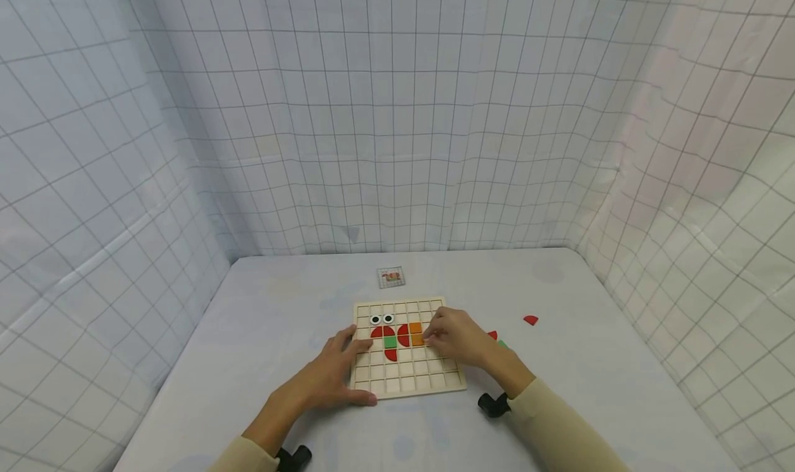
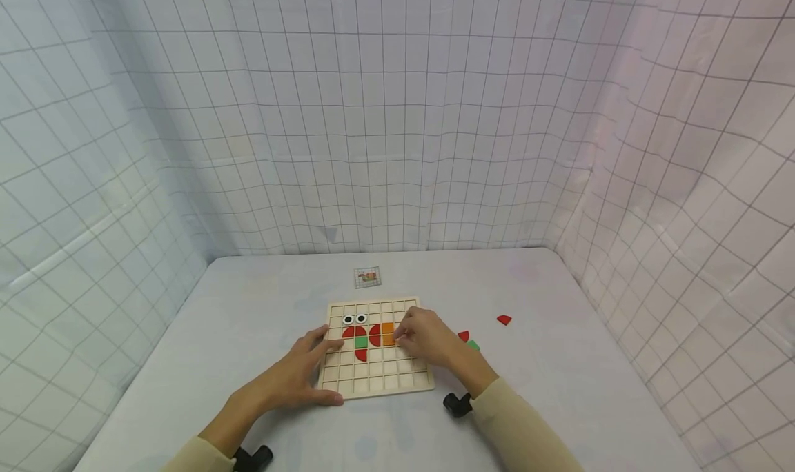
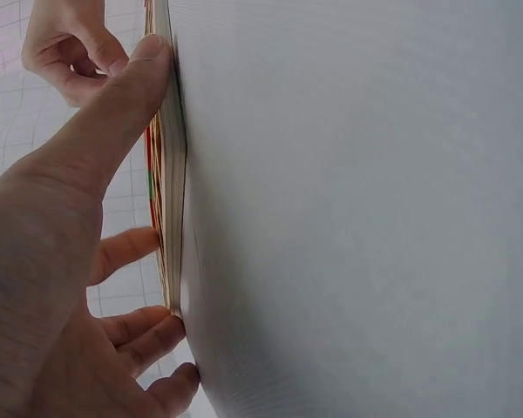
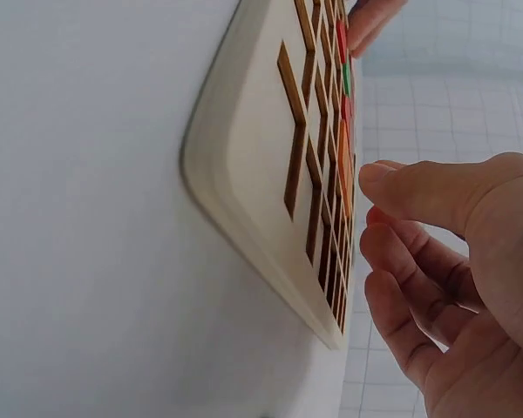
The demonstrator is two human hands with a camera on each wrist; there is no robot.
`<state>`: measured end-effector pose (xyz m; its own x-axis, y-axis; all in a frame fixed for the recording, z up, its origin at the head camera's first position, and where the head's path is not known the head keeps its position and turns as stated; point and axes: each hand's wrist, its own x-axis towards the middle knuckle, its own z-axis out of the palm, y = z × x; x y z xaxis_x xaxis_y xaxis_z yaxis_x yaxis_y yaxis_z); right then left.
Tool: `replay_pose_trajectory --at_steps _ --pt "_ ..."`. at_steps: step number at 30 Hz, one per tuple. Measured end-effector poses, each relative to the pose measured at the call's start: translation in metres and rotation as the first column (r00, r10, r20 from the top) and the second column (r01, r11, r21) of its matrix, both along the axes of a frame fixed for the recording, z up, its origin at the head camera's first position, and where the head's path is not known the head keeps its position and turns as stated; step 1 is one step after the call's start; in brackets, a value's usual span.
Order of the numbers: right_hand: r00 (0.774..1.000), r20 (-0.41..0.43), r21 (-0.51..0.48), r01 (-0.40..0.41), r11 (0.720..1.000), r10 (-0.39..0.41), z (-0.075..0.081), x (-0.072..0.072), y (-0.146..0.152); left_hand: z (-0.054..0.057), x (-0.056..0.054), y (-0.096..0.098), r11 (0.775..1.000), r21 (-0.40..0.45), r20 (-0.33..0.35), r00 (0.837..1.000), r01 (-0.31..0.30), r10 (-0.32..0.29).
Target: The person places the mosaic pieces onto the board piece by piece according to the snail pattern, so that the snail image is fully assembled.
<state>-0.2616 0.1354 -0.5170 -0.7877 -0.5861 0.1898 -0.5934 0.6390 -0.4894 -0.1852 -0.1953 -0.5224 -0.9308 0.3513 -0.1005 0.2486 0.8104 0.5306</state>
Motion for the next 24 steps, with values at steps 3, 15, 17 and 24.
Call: replay_pose_trajectory --at_steps 3,15,17,24 --pt "1.0 -0.017 -0.001 0.016 1.0 -0.016 -0.001 0.001 0.01 0.0 0.0 0.002 1.0 0.005 -0.013 1.0 -0.01 0.01" --pt "0.996 -0.052 -0.001 0.071 0.998 -0.071 0.005 0.004 0.06 0.001 0.0 0.004 0.996 -0.079 -0.103 0.994 -0.035 0.026" --pt "0.995 -0.028 -0.003 0.101 0.995 -0.101 0.005 0.005 0.069 0.002 0.0 0.004 0.995 -0.088 -0.113 0.993 -0.044 0.034" --pt "0.983 0.042 0.017 0.177 0.984 -0.177 0.006 0.012 0.095 0.001 0.001 0.006 0.994 -0.088 -0.115 0.992 -0.064 0.054"
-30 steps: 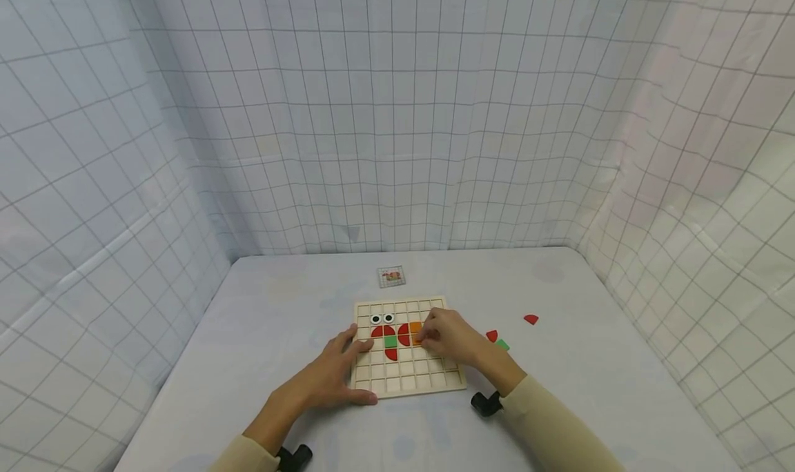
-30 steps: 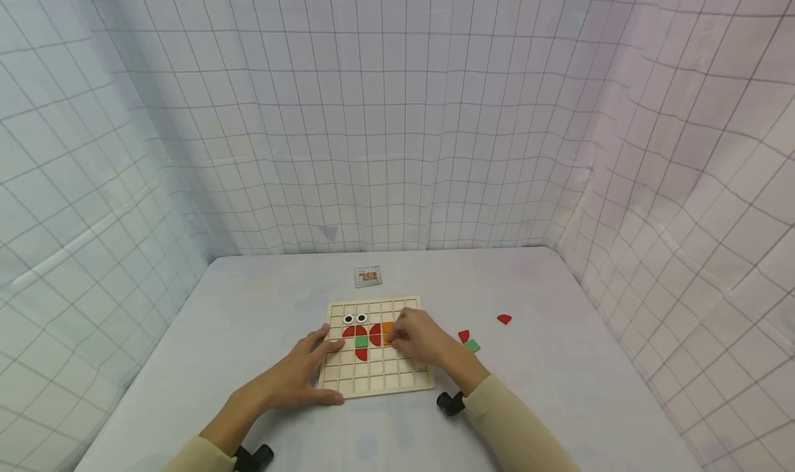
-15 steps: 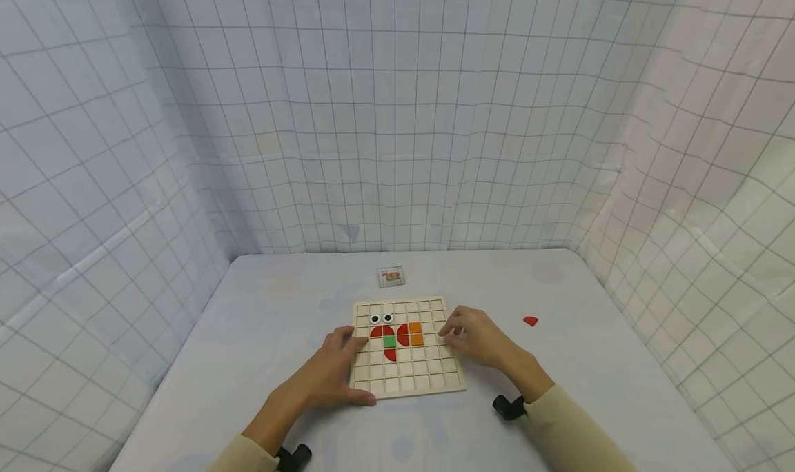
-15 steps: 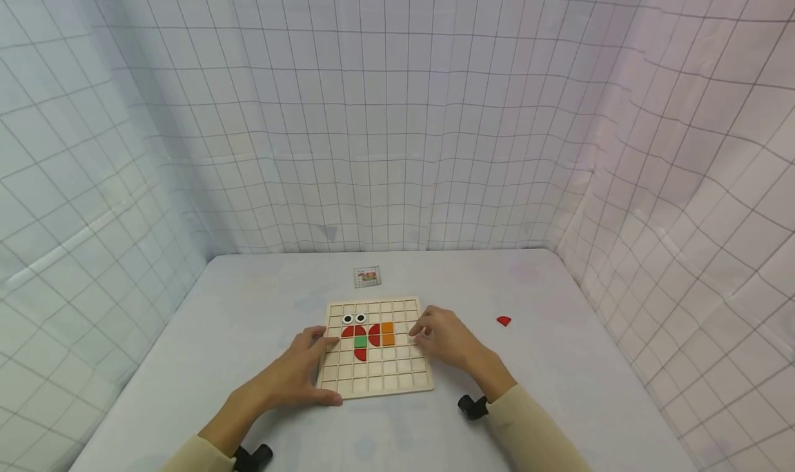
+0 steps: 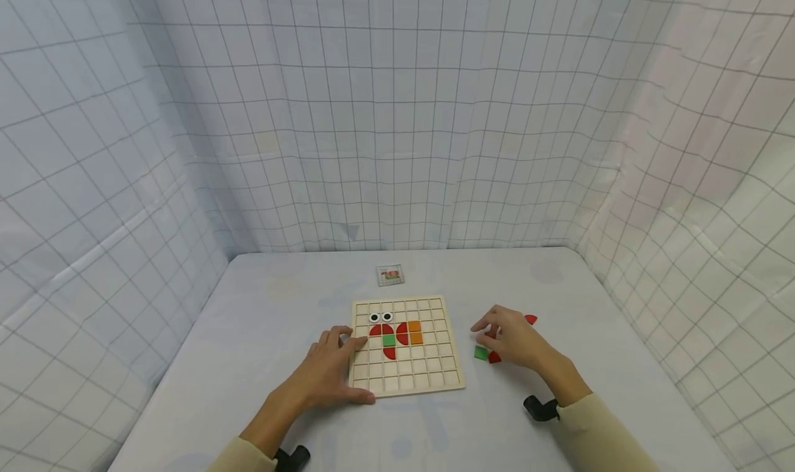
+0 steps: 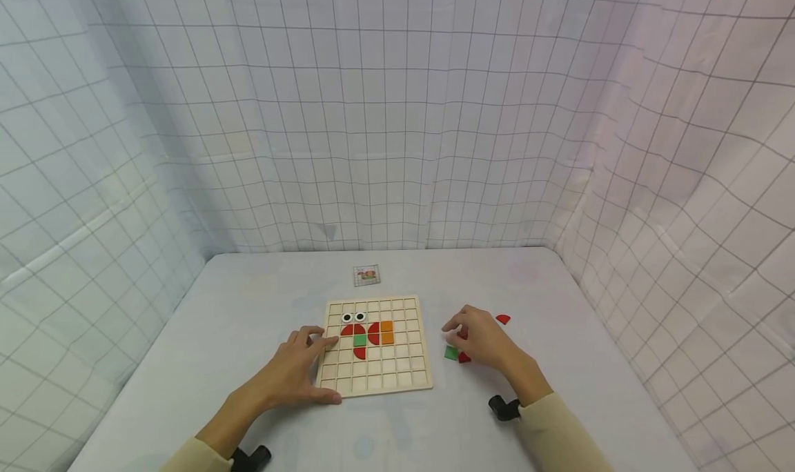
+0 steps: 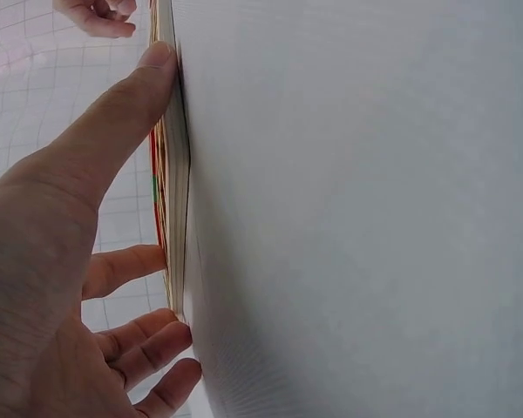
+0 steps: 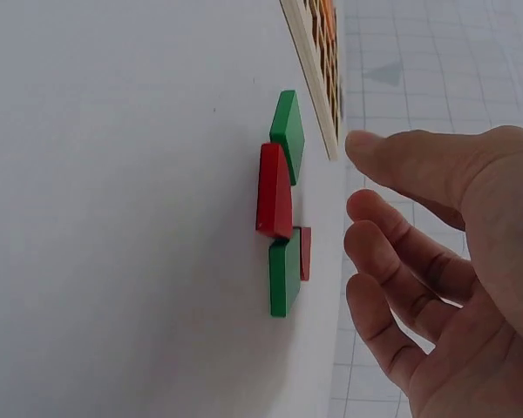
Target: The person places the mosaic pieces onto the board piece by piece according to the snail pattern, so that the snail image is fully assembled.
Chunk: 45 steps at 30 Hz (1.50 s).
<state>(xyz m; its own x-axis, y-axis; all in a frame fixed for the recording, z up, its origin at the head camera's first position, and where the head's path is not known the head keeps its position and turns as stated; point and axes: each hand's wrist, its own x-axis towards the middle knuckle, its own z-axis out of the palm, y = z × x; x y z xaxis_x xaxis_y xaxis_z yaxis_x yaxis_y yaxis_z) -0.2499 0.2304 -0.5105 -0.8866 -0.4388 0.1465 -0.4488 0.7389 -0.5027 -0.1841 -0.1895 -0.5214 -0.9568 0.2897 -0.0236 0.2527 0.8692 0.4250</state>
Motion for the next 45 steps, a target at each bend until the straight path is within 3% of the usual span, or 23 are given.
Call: replay_pose_trajectory --at_steps 13,32,45 --pt "0.996 0.023 -0.03 -0.091 0.995 0.092 -0.01 0.009 0.02 0.001 0.001 -0.004 1.0 -0.014 -0.002 1.0 0.015 -0.015" --pt "0.993 0.019 -0.021 -0.118 0.993 0.119 -0.019 0.006 0.015 -0.001 0.001 -0.007 0.999 -0.021 0.005 0.999 0.033 -0.033" --pt "0.989 -0.03 -0.049 -0.146 0.988 0.144 -0.01 0.008 0.0 0.0 0.002 -0.006 0.999 -0.025 0.018 1.0 0.025 -0.025"
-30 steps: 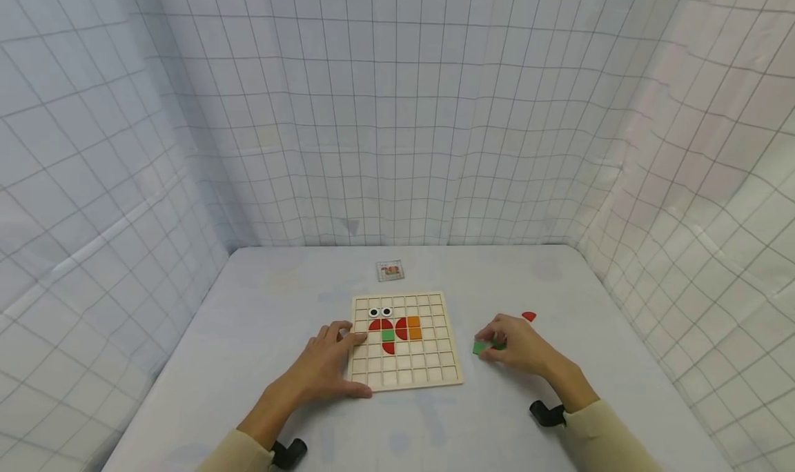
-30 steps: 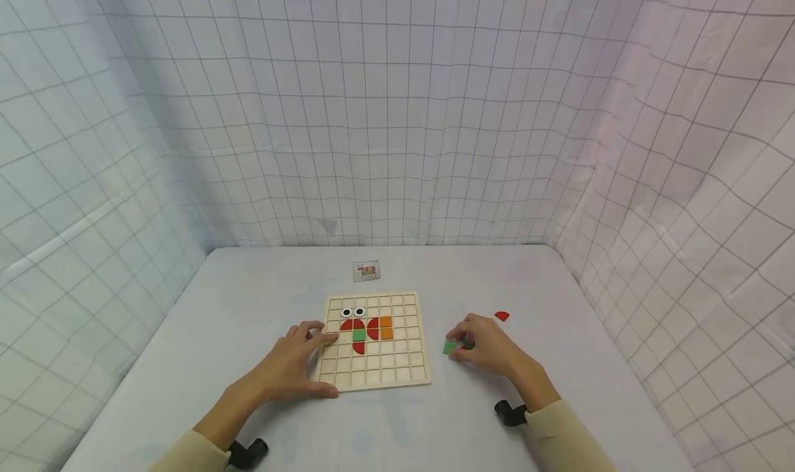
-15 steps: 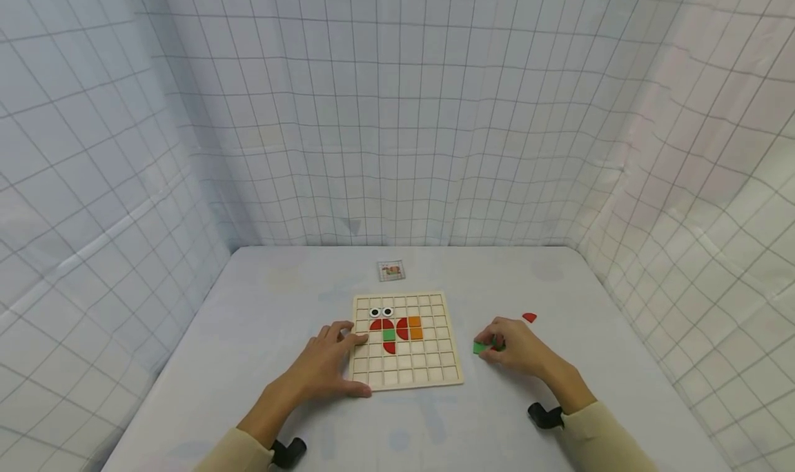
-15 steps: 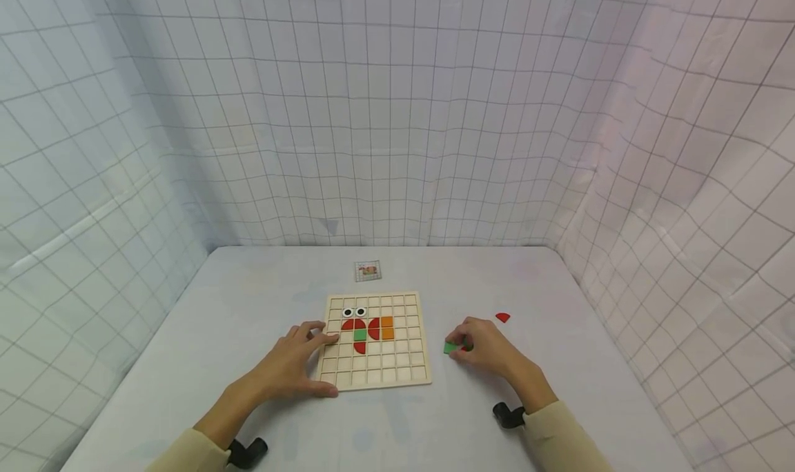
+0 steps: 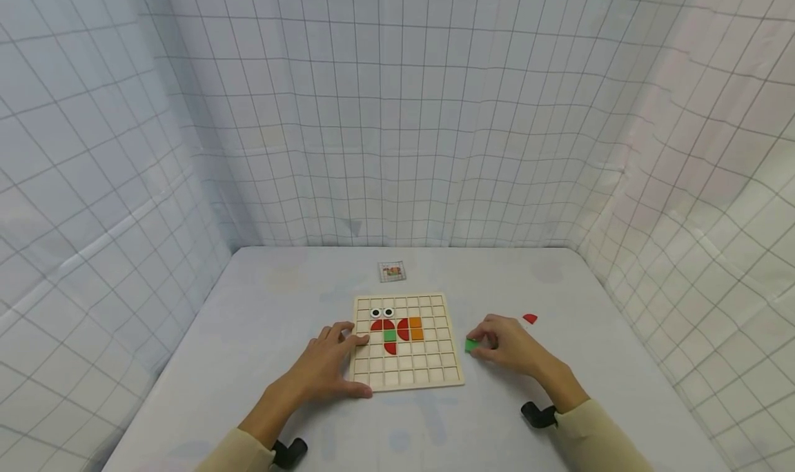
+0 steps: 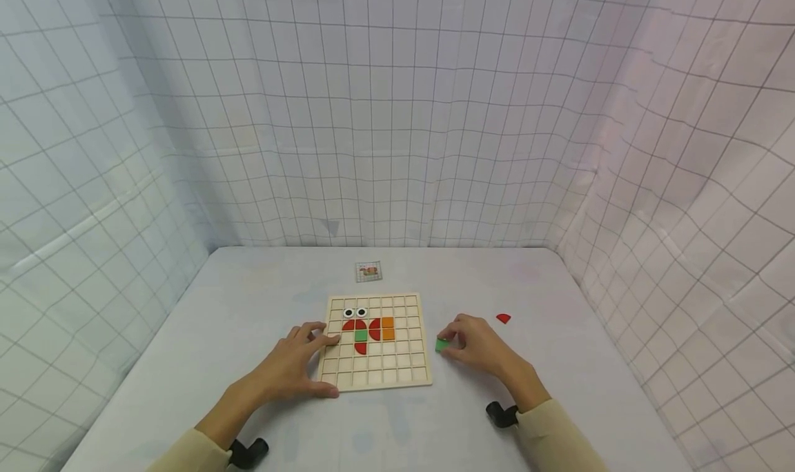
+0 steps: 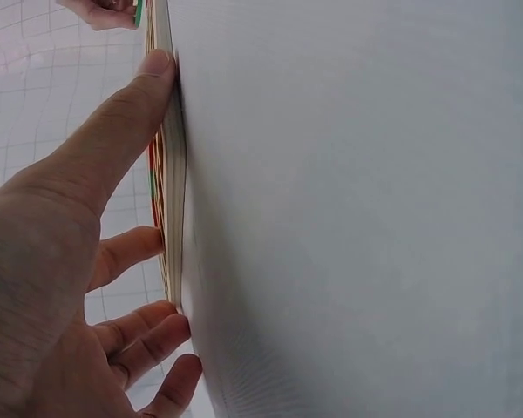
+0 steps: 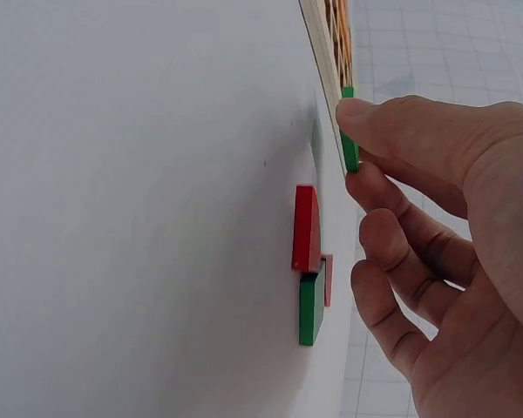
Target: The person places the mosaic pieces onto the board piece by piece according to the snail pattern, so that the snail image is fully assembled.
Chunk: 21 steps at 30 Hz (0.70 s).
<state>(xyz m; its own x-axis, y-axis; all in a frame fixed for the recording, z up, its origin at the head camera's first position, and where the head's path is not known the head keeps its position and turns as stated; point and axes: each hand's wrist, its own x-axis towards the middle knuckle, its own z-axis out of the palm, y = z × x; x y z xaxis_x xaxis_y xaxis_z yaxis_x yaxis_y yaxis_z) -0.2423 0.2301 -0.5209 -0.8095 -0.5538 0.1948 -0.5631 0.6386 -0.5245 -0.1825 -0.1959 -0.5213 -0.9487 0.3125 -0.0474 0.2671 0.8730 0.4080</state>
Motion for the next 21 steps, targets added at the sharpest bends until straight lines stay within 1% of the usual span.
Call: replay_pose_trajectory --at_steps 3,10,15,21 --pt "1.0 -0.012 0.007 -0.014 1.0 0.014 0.0 0.0 -0.007 0.002 0.0 0.0 1.0 0.007 -0.006 1.0 0.008 -0.008" --pt "0.996 -0.033 -0.005 -0.08 0.997 0.079 0.002 -0.002 -0.025 0.003 0.001 0.0 1.0 0.017 -0.015 1.0 0.013 -0.012" --pt "0.994 -0.019 -0.016 -0.108 0.994 0.108 0.002 -0.003 -0.041 0.003 0.002 0.0 1.0 0.021 -0.011 1.0 0.009 -0.009" --pt "0.991 0.028 -0.022 -0.129 0.991 0.13 0.003 -0.001 -0.063 0.003 0.003 0.001 1.0 0.015 -0.002 1.0 -0.003 0.003"
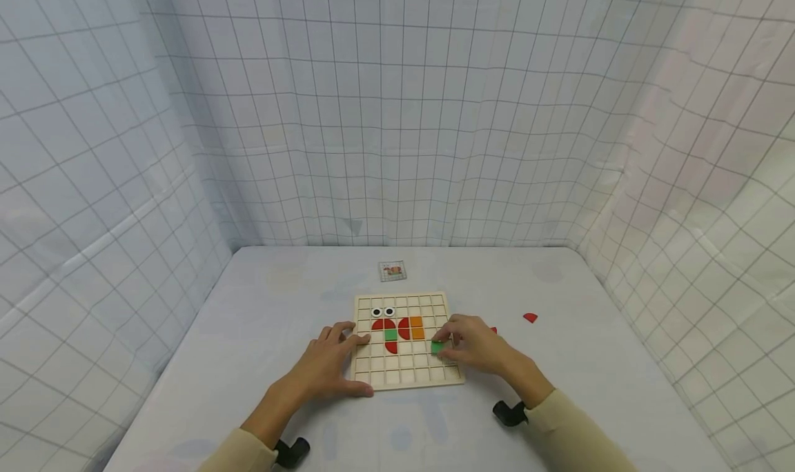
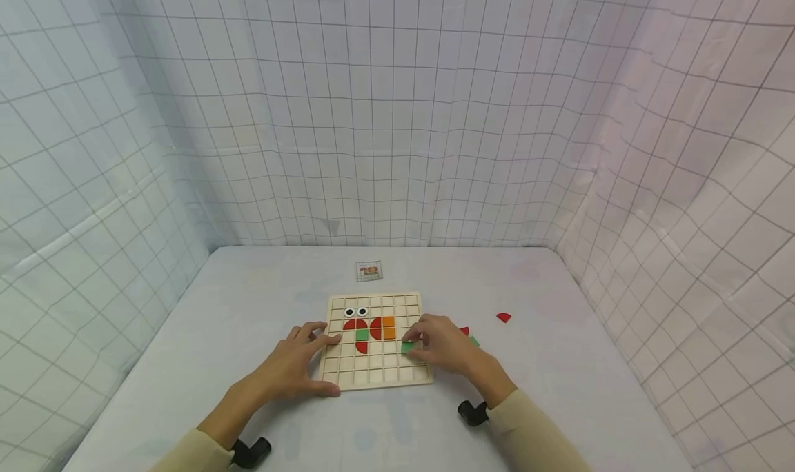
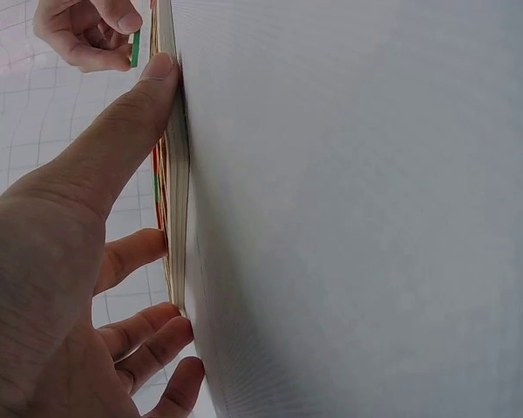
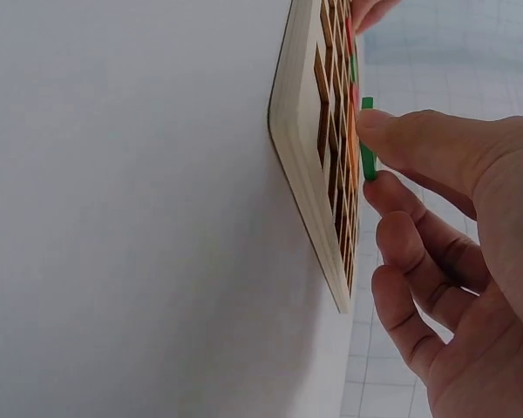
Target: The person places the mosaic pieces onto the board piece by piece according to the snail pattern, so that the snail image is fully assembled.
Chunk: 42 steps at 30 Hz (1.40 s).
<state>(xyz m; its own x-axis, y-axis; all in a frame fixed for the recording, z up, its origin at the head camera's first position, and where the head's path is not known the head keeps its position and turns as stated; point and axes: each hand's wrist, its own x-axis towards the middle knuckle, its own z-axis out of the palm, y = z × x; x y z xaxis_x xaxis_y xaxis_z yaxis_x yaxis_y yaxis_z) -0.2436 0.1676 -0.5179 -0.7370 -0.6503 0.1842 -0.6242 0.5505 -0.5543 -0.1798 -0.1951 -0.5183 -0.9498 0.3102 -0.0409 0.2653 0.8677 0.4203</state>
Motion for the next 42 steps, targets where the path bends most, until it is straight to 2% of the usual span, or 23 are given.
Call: replay_pose_trajectory --at_steps 9,14,20,27,33,42 --pt "1.0 0.006 0.023 -0.013 1.0 0.013 0.001 0.001 -0.027 0.0 0.0 0.001 1.0 -0.006 0.004 1.0 -0.015 0.015" --pt "0.999 -0.044 0.058 -0.025 0.998 0.027 0.0 0.002 -0.04 0.0 0.0 0.001 1.0 -0.004 0.001 1.0 -0.014 0.014" --pt "0.996 -0.093 0.112 0.001 0.994 0.009 -0.001 0.002 -0.054 -0.001 -0.001 0.001 1.0 -0.009 0.006 1.0 -0.014 0.014" --pt "0.987 -0.159 0.139 -0.013 0.99 0.036 0.0 0.002 -0.061 0.001 0.0 0.001 1.0 -0.02 -0.001 1.0 -0.012 0.012" --pt "0.989 -0.147 0.161 -0.005 0.987 0.029 0.0 0.0 -0.064 0.001 0.0 0.001 1.0 -0.018 -0.004 1.0 -0.011 0.011" --pt "0.986 -0.161 0.14 -0.016 0.99 0.039 -0.001 0.0 -0.069 0.001 -0.001 0.0 1.0 -0.012 -0.005 1.0 -0.002 0.002"
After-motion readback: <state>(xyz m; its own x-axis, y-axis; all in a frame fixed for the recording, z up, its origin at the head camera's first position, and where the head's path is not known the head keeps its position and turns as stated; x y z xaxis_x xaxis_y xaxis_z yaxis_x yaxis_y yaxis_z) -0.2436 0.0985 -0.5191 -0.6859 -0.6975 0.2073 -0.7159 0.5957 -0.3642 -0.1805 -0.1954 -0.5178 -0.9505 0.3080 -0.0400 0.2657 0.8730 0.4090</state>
